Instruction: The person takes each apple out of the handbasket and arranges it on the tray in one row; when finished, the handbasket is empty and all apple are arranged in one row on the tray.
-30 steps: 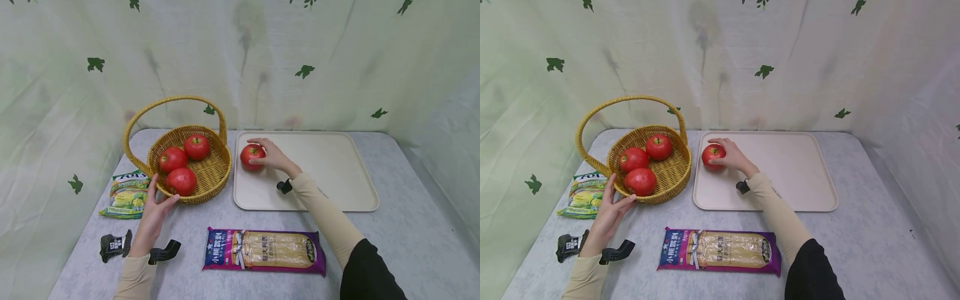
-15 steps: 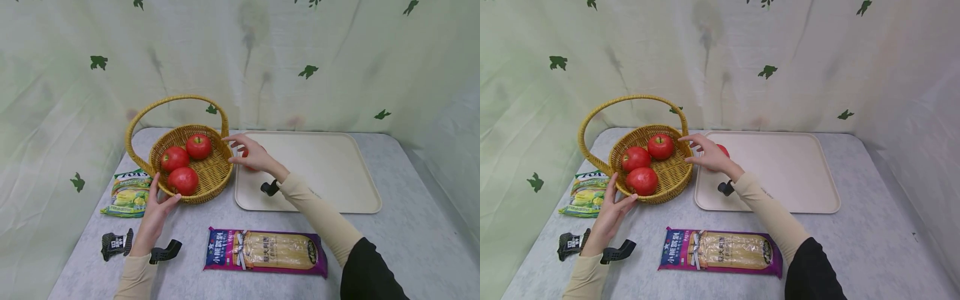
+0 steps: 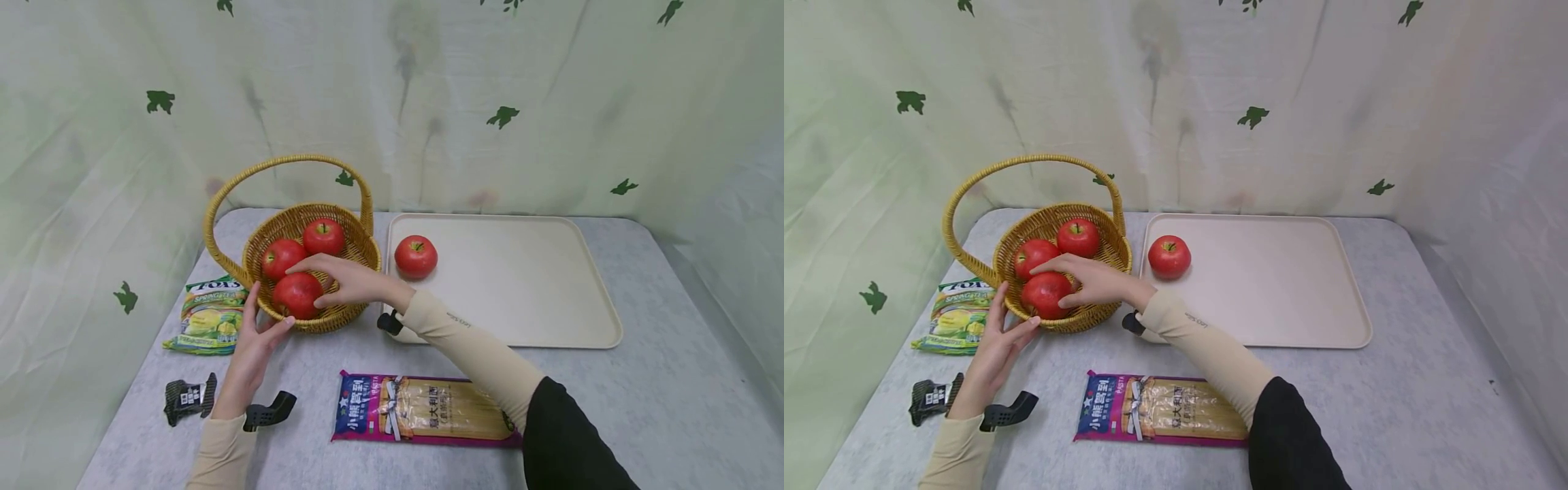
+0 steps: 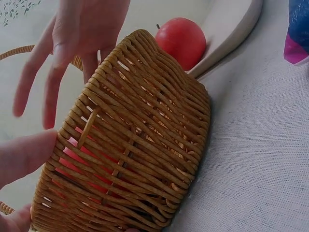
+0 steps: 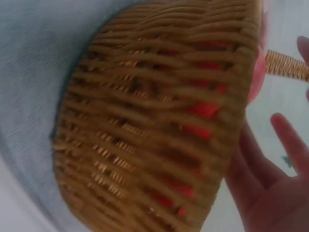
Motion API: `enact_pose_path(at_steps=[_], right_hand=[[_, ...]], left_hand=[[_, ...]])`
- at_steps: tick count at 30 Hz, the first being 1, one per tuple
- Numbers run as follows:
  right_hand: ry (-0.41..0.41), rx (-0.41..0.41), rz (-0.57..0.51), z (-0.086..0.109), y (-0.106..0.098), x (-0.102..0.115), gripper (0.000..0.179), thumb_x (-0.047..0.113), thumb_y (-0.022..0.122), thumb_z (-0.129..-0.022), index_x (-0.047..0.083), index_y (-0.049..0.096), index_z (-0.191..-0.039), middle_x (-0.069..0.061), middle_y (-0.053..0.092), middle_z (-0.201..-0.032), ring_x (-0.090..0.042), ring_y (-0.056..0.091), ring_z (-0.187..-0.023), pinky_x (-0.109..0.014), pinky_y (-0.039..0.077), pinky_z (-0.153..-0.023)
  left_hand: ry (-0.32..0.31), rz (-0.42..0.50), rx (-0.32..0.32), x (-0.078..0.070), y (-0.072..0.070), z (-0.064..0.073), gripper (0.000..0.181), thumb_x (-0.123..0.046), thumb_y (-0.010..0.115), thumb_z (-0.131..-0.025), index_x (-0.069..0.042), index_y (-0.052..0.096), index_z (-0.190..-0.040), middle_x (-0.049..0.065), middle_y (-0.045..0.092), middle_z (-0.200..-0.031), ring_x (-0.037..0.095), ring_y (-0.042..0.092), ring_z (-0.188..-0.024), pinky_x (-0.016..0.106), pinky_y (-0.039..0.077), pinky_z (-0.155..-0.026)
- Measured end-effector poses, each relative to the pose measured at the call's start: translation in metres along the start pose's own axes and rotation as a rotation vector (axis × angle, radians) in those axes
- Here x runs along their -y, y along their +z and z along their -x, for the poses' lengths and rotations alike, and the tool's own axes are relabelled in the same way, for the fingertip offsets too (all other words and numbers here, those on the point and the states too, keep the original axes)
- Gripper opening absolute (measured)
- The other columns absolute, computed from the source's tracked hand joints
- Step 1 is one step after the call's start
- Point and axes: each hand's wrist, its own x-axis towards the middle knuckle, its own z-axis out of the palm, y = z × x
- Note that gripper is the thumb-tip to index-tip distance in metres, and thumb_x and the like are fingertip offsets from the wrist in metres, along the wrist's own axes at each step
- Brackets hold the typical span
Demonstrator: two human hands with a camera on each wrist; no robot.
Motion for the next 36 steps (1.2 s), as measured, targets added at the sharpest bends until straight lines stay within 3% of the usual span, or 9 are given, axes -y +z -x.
enact_pose_path(at_steps=[5, 12, 21, 26, 29, 36], right_hand=[[0.07, 0.087, 0.17, -0.015, 0.008, 0.005, 0.06, 0.022, 0.067, -0.09, 0.021, 0.042, -0.145, -0.001, 0.038, -0.145, -0.011, 0.035, -0.129, -0.026, 0.034, -0.103], [0.149, 0.179, 0.302, -0.027, 0.015, 0.008, 0.054, 0.028, 0.063, -0.093, 0.029, 0.045, -0.143, -0.005, 0.03, -0.15, -0.017, 0.034, -0.132, -0.033, 0.034, -0.104], [0.22, 0.089, 0.263, -0.025, 0.016, -0.005, 0.046, 0.036, 0.066, -0.09, 0.03, 0.05, -0.133, -0.004, 0.036, -0.138, -0.019, 0.047, -0.115, -0.033, 0.04, -0.098], [0.281, 0.078, 0.265, -0.021, 0.012, -0.011, 0.049, 0.034, 0.06, -0.095, 0.033, 0.042, -0.14, -0.006, 0.034, -0.136, -0.024, 0.051, -0.107, -0.037, 0.041, -0.098], [0.293, 0.081, 0.247, -0.019, 0.01, -0.014, 0.053, 0.031, 0.059, -0.095, 0.032, 0.039, -0.145, -0.007, 0.032, -0.139, -0.025, 0.05, -0.11, -0.04, 0.041, -0.098], [0.316, 0.036, 0.208, -0.018, 0.011, -0.017, 0.064, 0.032, 0.072, -0.086, 0.028, 0.041, -0.142, -0.005, 0.034, -0.145, -0.021, 0.044, -0.123, -0.042, 0.035, -0.103]], left_hand=[[-0.002, 0.002, 0.002, 0.0, 0.0, 0.0, 0.09, -0.012, 0.06, -0.095, -0.037, -0.006, -0.153, 0.0, -0.019, -0.156, 0.038, 0.007, -0.142, 0.05, 0.025, -0.109], [0.004, 0.014, 0.006, 0.0, 0.0, 0.0, 0.088, -0.01, 0.057, -0.096, -0.038, -0.005, -0.153, -0.002, -0.018, -0.156, 0.035, 0.009, -0.142, 0.049, 0.025, -0.109], [-0.003, 0.003, -0.003, 0.0, 0.001, 0.0, 0.088, -0.008, 0.057, -0.096, -0.038, -0.005, -0.153, -0.002, -0.018, -0.156, 0.036, 0.011, -0.142, 0.047, 0.026, -0.109], [0.003, 0.009, -0.006, 0.0, 0.001, 0.0, 0.088, -0.007, 0.056, -0.096, -0.037, -0.005, -0.153, -0.002, -0.018, -0.156, 0.036, 0.01, -0.142, 0.045, 0.027, -0.109], [0.007, 0.008, -0.001, 0.0, 0.001, 0.001, 0.089, -0.008, 0.057, -0.096, -0.037, -0.005, -0.153, -0.002, -0.017, -0.156, 0.035, 0.012, -0.142, 0.039, 0.032, -0.106], [0.006, 0.004, -0.003, 0.0, 0.001, 0.001, 0.089, -0.01, 0.058, -0.096, -0.037, -0.005, -0.153, -0.003, -0.017, -0.156, 0.034, 0.014, -0.142, 0.043, 0.029, -0.108]])
